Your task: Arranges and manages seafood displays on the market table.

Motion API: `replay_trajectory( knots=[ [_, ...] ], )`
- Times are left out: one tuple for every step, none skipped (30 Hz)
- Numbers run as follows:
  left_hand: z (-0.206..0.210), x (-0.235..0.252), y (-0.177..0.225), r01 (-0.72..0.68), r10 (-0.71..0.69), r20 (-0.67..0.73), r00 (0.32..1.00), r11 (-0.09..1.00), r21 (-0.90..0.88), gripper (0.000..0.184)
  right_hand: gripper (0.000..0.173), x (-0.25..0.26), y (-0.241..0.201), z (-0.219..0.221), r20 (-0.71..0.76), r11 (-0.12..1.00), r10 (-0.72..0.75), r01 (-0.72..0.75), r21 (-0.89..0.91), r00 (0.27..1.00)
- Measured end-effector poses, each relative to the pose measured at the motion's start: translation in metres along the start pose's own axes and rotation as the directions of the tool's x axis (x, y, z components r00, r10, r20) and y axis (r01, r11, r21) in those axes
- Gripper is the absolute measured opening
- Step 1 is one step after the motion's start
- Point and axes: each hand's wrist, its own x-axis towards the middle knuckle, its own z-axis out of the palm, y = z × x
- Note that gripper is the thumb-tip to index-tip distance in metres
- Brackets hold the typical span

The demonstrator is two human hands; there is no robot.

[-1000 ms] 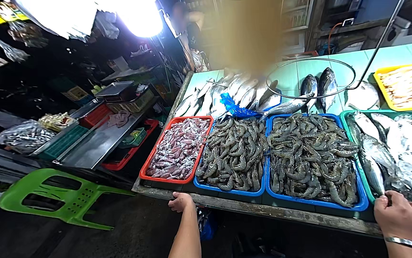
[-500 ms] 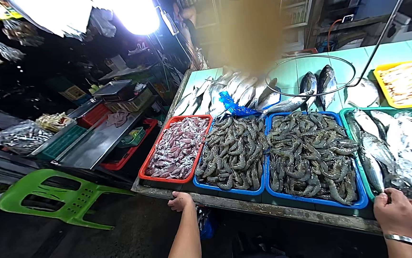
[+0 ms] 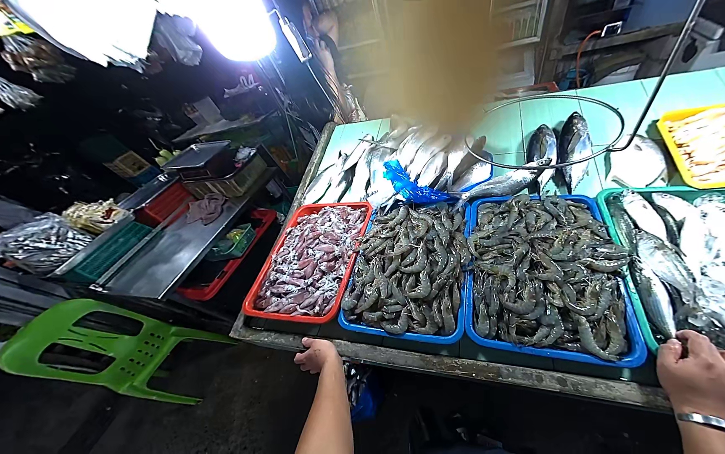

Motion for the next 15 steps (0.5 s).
replay_trajectory(
  knots=[
    [-0.0004, -0.0005, 0.0004, 0.002, -0.002, 0.000, 1.000, 1.000, 0.001, 0.065, 0.043, 0.0000, 0.0000, -0.0003, 0.002, 1.000, 0.000, 0.000, 0.000, 1.000],
    [-0.0001, 0.0000, 0.0002, 0.003, -0.003, 0.001, 1.000, 1.000, 0.004, 0.065, 0.043, 0.0001, 0.0001, -0.0004, 0.003, 1.000, -0.002, 0.002, -0.002, 1.000],
    [0.0005, 0.0009, -0.0004, 0.003, -0.003, 0.001, 1.000, 1.000, 0.005, 0.065, 0.043, 0.0002, 0.0003, -0.0003, 0.002, 1.000, -0.005, 0.005, -0.003, 1.000],
    [0.0015, 0.0024, -0.0013, -0.001, 0.001, 0.000, 1.000, 1.000, 0.006, 0.064, 0.043, 0.0001, 0.0007, 0.0001, -0.001, 1.000, -0.009, 0.009, 0.001, 1.000],
    [0.0023, 0.0033, -0.0022, -0.002, 0.002, 0.000, 1.000, 1.000, 0.006, 0.065, 0.043, 0.0001, 0.0014, 0.0008, -0.003, 1.000, -0.009, 0.009, 0.001, 1.000],
    [0.0028, 0.0039, -0.0028, -0.005, 0.005, 0.000, 1.000, 1.000, 0.008, 0.065, 0.044, 0.0001, 0.0019, 0.0012, -0.005, 1.000, -0.008, 0.008, 0.000, 1.000],
    [0.0030, 0.0039, -0.0030, -0.007, 0.007, -0.001, 1.000, 1.000, 0.009, 0.065, 0.043, 0.0001, 0.0018, 0.0012, -0.005, 1.000, -0.009, 0.009, 0.001, 1.000],
    [0.0029, 0.0038, -0.0032, -0.009, 0.009, -0.001, 1.000, 1.000, 0.009, 0.064, 0.044, 0.0000, 0.0015, 0.0007, -0.004, 1.000, -0.009, 0.009, 0.001, 1.000],
    [0.0028, 0.0035, -0.0033, -0.009, 0.009, -0.001, 1.000, 1.000, 0.012, 0.065, 0.044, 0.0000, 0.0013, 0.0003, -0.003, 1.000, -0.007, 0.007, 0.002, 1.000],
    [0.0027, 0.0035, -0.0032, -0.009, 0.009, 0.001, 1.000, 1.000, 0.014, 0.065, 0.044, 0.0001, 0.0009, 0.0003, -0.003, 1.000, -0.004, 0.004, 0.005, 1.000],
    [0.0026, 0.0038, -0.0031, -0.009, 0.009, 0.001, 1.000, 1.000, 0.012, 0.065, 0.044, 0.0001, 0.0007, 0.0004, -0.003, 1.000, 0.000, 0.000, 0.008, 1.000],
    [0.0028, 0.0043, -0.0031, -0.009, 0.009, -0.001, 1.000, 1.000, 0.011, 0.064, 0.044, 0.0001, 0.0008, 0.0007, 0.000, 1.000, 0.003, -0.003, 0.009, 1.000],
    [0.0028, 0.0040, -0.0030, -0.009, 0.009, -0.004, 1.000, 1.000, 0.012, 0.064, 0.044, -0.0001, 0.0008, 0.0005, 0.006, 1.000, 0.004, -0.004, 0.010, 1.000],
    [0.0019, 0.0029, -0.0023, -0.010, 0.010, -0.004, 1.000, 1.000, 0.014, 0.064, 0.044, 0.0000, 0.0010, 0.0006, 0.007, 1.000, 0.002, -0.002, 0.011, 1.000],
    [0.0014, 0.0022, -0.0015, -0.009, 0.010, -0.004, 1.000, 1.000, 0.015, 0.065, 0.044, 0.0000, 0.0011, 0.0007, 0.007, 1.000, -0.001, 0.001, 0.012, 1.000]
  ],
)
